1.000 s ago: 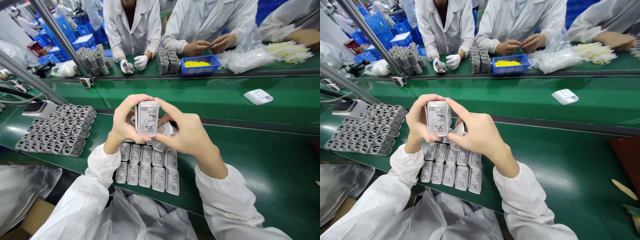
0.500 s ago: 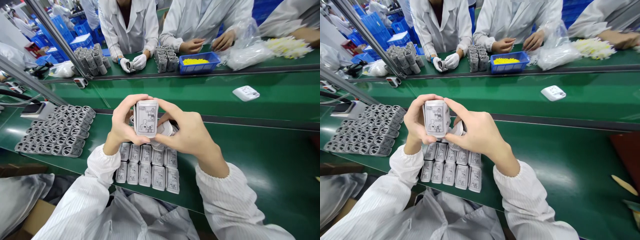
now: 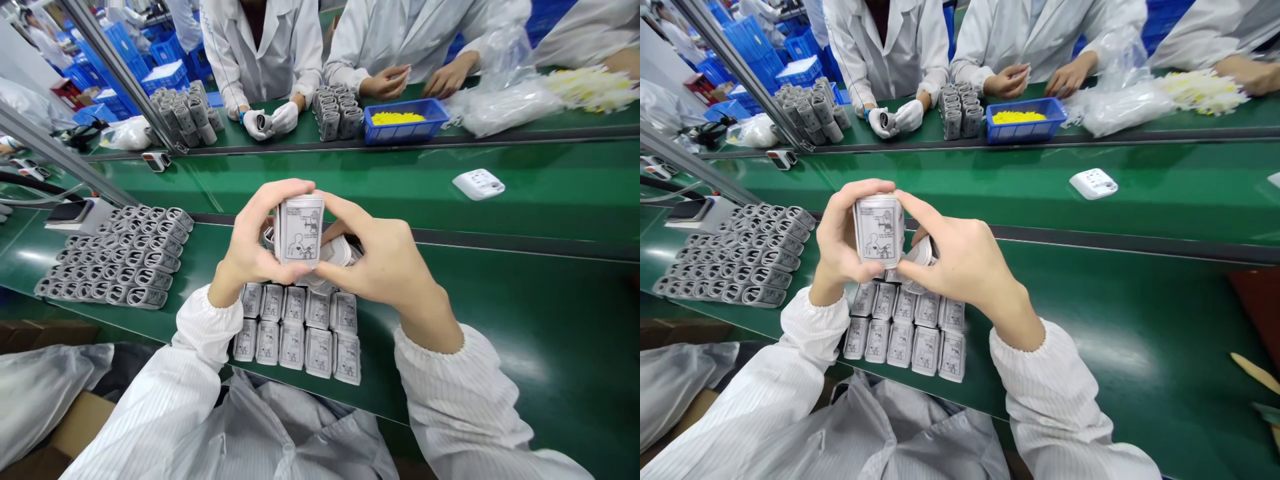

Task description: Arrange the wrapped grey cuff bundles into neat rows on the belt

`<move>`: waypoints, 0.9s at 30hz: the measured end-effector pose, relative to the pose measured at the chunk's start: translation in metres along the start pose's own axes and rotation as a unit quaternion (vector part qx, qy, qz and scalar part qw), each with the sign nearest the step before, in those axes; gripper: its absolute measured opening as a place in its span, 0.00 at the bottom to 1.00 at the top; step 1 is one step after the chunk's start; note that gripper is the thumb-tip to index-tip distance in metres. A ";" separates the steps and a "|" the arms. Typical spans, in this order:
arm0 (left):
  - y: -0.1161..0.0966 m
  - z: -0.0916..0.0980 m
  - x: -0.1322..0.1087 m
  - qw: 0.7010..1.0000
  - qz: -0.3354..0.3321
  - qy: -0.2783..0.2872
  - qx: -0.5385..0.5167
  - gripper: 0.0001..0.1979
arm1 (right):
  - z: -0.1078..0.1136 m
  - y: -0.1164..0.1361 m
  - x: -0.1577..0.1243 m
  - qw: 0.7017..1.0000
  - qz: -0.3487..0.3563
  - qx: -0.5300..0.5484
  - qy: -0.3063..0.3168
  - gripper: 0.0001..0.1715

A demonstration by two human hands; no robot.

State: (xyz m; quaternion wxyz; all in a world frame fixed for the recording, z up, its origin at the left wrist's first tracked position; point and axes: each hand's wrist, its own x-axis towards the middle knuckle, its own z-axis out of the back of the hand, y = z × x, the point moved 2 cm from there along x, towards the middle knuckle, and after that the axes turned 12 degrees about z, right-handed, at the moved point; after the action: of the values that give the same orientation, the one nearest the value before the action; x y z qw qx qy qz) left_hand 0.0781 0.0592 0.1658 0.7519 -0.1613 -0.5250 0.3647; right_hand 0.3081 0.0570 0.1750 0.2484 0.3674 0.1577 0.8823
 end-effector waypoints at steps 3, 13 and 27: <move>-0.002 0.001 -0.003 1.000 0.011 0.005 -0.016 0.41 | 0.002 -0.004 -0.002 1.000 0.012 -0.017 -0.013 0.49; 0.041 0.085 -0.114 0.951 0.247 -0.071 0.173 0.21 | 0.034 -0.006 -0.009 0.991 0.041 -0.065 -0.106 0.37; 0.114 0.122 -0.130 0.832 0.396 -0.107 0.373 0.07 | 0.056 0.000 -0.014 0.988 0.028 -0.071 -0.137 0.30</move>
State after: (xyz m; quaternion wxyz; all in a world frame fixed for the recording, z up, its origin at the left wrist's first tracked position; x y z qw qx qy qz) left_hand -0.0996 0.0260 0.0554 0.4853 -0.0220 -0.3177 0.8143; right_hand 0.3569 0.0543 0.2051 0.2687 0.4702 0.0487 0.8392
